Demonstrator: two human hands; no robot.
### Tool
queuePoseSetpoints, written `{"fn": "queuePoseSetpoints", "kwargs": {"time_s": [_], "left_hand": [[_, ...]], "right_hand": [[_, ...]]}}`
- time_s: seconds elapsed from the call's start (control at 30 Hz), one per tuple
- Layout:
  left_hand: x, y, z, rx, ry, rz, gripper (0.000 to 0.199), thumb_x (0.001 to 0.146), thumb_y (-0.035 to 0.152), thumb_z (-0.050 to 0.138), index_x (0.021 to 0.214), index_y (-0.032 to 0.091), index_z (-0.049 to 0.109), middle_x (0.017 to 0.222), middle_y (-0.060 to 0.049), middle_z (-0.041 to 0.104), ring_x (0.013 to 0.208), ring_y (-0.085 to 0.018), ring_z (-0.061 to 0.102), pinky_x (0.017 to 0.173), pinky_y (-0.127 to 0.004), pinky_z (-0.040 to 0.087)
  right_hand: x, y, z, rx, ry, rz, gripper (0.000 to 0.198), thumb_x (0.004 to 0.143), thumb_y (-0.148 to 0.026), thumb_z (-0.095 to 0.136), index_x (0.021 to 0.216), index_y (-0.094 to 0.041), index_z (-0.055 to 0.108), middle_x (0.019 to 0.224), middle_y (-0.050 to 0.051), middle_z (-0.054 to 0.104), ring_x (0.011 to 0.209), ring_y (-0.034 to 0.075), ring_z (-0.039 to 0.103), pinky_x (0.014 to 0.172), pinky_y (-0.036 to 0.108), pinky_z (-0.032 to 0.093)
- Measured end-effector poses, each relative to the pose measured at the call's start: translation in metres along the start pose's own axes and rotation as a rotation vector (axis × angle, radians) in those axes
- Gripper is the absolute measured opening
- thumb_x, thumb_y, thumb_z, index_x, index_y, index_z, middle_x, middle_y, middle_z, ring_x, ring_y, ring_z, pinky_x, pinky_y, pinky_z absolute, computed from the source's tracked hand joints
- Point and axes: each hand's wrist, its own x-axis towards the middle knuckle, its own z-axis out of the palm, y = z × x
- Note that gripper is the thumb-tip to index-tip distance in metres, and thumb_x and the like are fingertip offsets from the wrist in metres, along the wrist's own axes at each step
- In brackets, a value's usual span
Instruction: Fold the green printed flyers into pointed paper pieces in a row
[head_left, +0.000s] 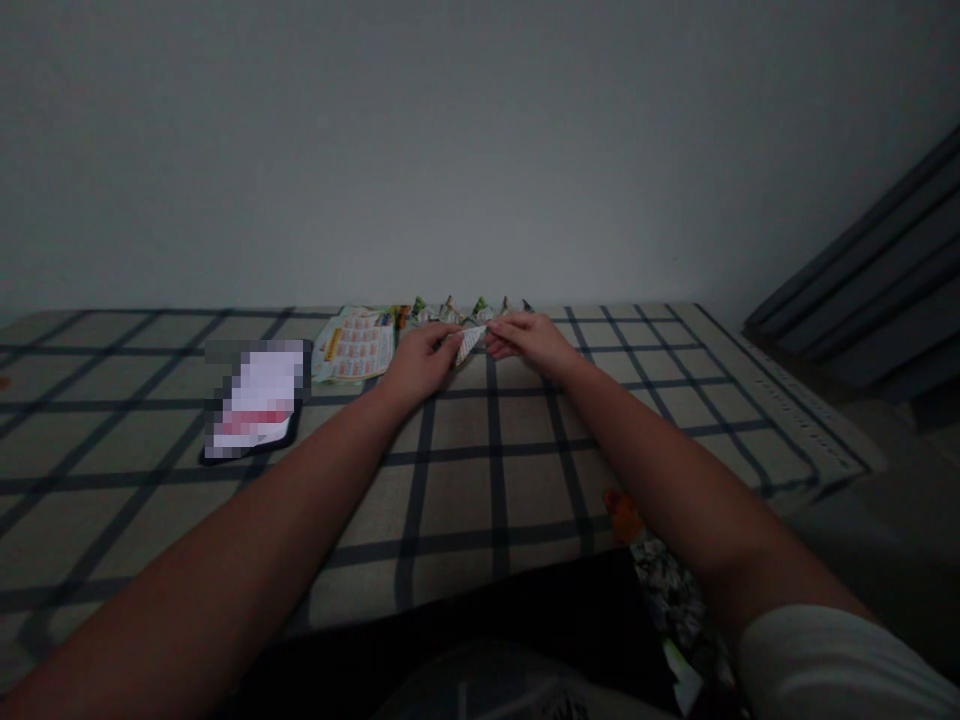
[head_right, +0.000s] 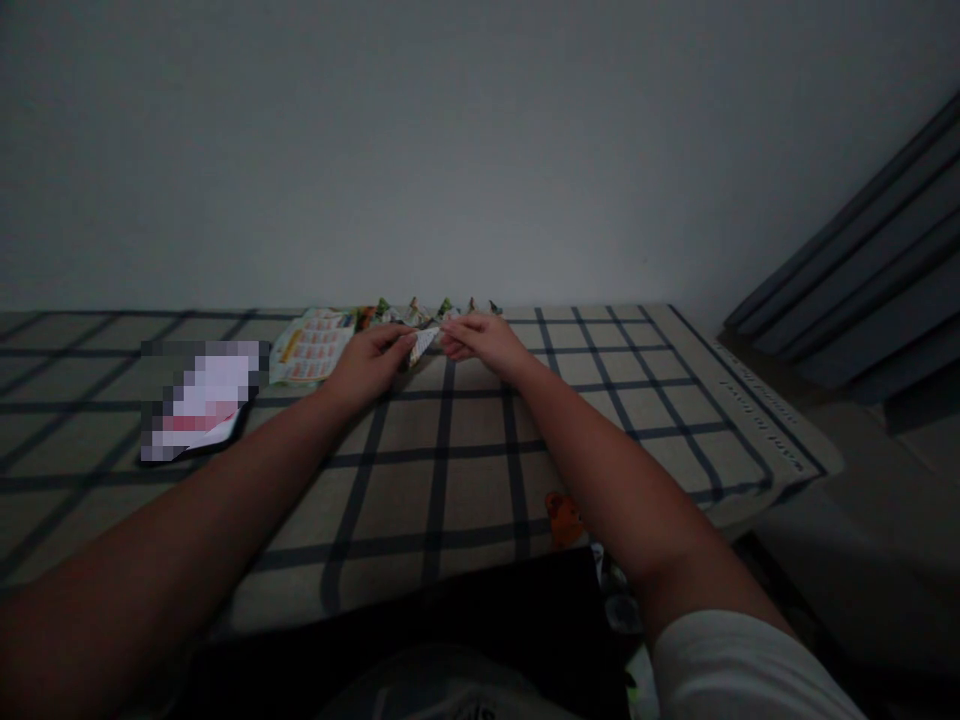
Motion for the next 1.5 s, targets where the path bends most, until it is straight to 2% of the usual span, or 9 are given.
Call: {"fn": "queuePoseSetpoints", "kwargs": {"time_s": [0.17, 0.43, 0.73, 0.93, 1.13, 1.23, 1.33, 1.5], "left_hand": [[0.0013, -0.0063, 0.0021, -0.011, 0.004, 0.034, 0.039, 0.092, 0.043, 0.054, 0.104, 0.016, 0.080, 0.105, -0.009, 0.078, 0.097, -0.026, 0.068, 0.093, -0.036, 0.050], [0.0016, -0.0012, 0.0008, -0.007, -0.072, 0.133, 0.040, 0.093, 0.041, 0.051, 0.104, 0.015, 0.079, 0.101, -0.008, 0.078, 0.093, -0.023, 0.068, 0.091, -0.035, 0.051], [0.0006, -0.0005, 0.0029, -0.014, -0.101, 0.152, 0.039, 0.093, 0.042, 0.054, 0.103, 0.016, 0.082, 0.100, -0.009, 0.079, 0.095, -0.025, 0.070, 0.089, -0.035, 0.051], [0.0006, -0.0011, 0.0027, -0.025, -0.075, 0.088, 0.039, 0.091, 0.043, 0.056, 0.103, 0.017, 0.084, 0.098, -0.008, 0.080, 0.090, -0.024, 0.070, 0.085, -0.034, 0.052], [-0.0018, -0.0047, 0.0056, -0.097, -0.094, -0.089, 0.039, 0.085, 0.047, 0.064, 0.098, 0.017, 0.085, 0.084, -0.007, 0.079, 0.073, -0.021, 0.067, 0.065, -0.029, 0.049], [-0.0016, -0.0062, 0.0065, -0.154, -0.072, -0.153, 0.042, 0.083, 0.051, 0.065, 0.098, 0.016, 0.085, 0.074, -0.006, 0.077, 0.064, -0.019, 0.064, 0.059, -0.028, 0.045], [-0.0010, -0.0063, 0.0053, -0.189, -0.037, -0.179, 0.044, 0.082, 0.052, 0.067, 0.097, 0.015, 0.085, 0.073, -0.006, 0.076, 0.064, -0.019, 0.065, 0.060, -0.029, 0.046], [-0.0011, -0.0055, 0.0032, -0.214, -0.057, -0.154, 0.047, 0.080, 0.058, 0.071, 0.098, 0.017, 0.086, 0.079, -0.007, 0.079, 0.070, -0.021, 0.068, 0.066, -0.030, 0.049]], "right_hand": [[-0.0008, 0.0006, 0.0013, -0.036, -0.048, -0.009, 0.020, 0.081, -0.031, 0.083, 0.083, -0.014, 0.071, 0.081, 0.005, 0.075, 0.070, 0.012, 0.069, 0.070, 0.026, 0.061], [-0.0015, 0.0013, -0.0010, 0.013, -0.060, -0.024, 0.026, 0.079, -0.030, 0.083, 0.072, -0.016, 0.063, 0.067, 0.002, 0.070, 0.063, 0.012, 0.068, 0.065, 0.024, 0.058], [-0.0028, -0.0005, 0.0004, 0.033, -0.029, -0.009, 0.022, 0.077, -0.023, 0.077, 0.068, -0.017, 0.059, 0.061, 0.000, 0.068, 0.058, 0.011, 0.065, 0.061, 0.021, 0.054], [-0.0009, 0.0040, 0.0027, -0.017, -0.012, -0.035, 0.026, 0.084, -0.028, 0.075, 0.071, -0.018, 0.055, 0.062, 0.000, 0.067, 0.057, 0.010, 0.063, 0.057, 0.020, 0.052], [-0.0001, 0.0043, 0.0040, -0.034, -0.001, -0.027, 0.022, 0.086, -0.026, 0.074, 0.072, -0.017, 0.058, 0.063, -0.001, 0.066, 0.058, 0.009, 0.062, 0.058, 0.019, 0.054], [-0.0004, 0.0030, 0.0031, 0.001, -0.015, -0.008, 0.021, 0.086, -0.033, 0.076, 0.078, -0.016, 0.065, 0.069, 0.000, 0.068, 0.062, 0.010, 0.064, 0.061, 0.020, 0.056], [-0.0006, 0.0030, 0.0014, -0.014, -0.066, 0.009, 0.024, 0.081, -0.037, 0.080, 0.083, -0.015, 0.071, 0.073, 0.002, 0.070, 0.068, 0.011, 0.066, 0.064, 0.022, 0.058], [0.0004, 0.0053, -0.0007, -0.063, -0.074, -0.002, 0.022, 0.079, -0.034, 0.082, 0.077, -0.015, 0.071, 0.075, 0.003, 0.071, 0.072, 0.013, 0.068, 0.070, 0.027, 0.060]]}}
